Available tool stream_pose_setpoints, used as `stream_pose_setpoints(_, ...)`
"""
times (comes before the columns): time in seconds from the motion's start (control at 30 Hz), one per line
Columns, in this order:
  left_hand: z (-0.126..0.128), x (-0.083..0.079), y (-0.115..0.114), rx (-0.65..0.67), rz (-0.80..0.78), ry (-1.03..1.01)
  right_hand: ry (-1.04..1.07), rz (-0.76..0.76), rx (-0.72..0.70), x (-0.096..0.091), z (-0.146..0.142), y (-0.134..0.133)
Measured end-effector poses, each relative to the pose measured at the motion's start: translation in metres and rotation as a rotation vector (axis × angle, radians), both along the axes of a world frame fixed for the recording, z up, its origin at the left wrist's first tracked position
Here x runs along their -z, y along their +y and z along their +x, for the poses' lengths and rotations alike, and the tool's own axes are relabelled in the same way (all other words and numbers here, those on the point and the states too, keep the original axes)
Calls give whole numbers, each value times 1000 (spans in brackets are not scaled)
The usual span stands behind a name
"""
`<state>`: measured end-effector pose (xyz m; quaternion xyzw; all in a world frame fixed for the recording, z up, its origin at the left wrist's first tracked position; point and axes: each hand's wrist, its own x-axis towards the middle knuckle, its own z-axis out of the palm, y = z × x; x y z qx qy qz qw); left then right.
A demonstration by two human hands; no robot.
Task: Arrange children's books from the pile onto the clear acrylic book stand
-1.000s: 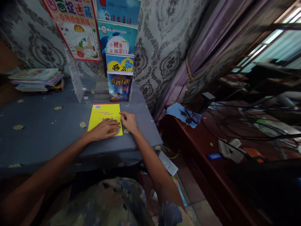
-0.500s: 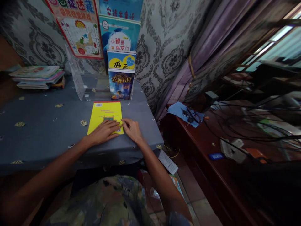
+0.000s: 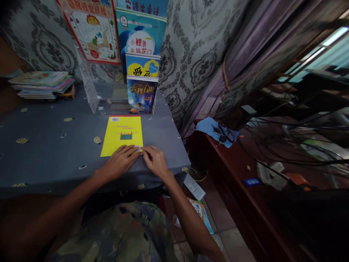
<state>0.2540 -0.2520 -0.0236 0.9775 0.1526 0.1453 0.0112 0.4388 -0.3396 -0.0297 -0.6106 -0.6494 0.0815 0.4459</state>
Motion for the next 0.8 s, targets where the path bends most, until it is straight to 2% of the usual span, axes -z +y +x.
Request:
stream_pose_setpoints(0.27, -19, 1, -11, -73, -9, 24, -30, 1, -30, 2, 0, 0)
stream_pose_setpoints(0.67, -92, 7, 3, -221, 37, -116, -36, 13, -27, 2, 2, 0)
stream_pose_setpoints(0.8, -107, 8, 6, -246, 38, -177, -46, 0, -29, 1, 3, 0)
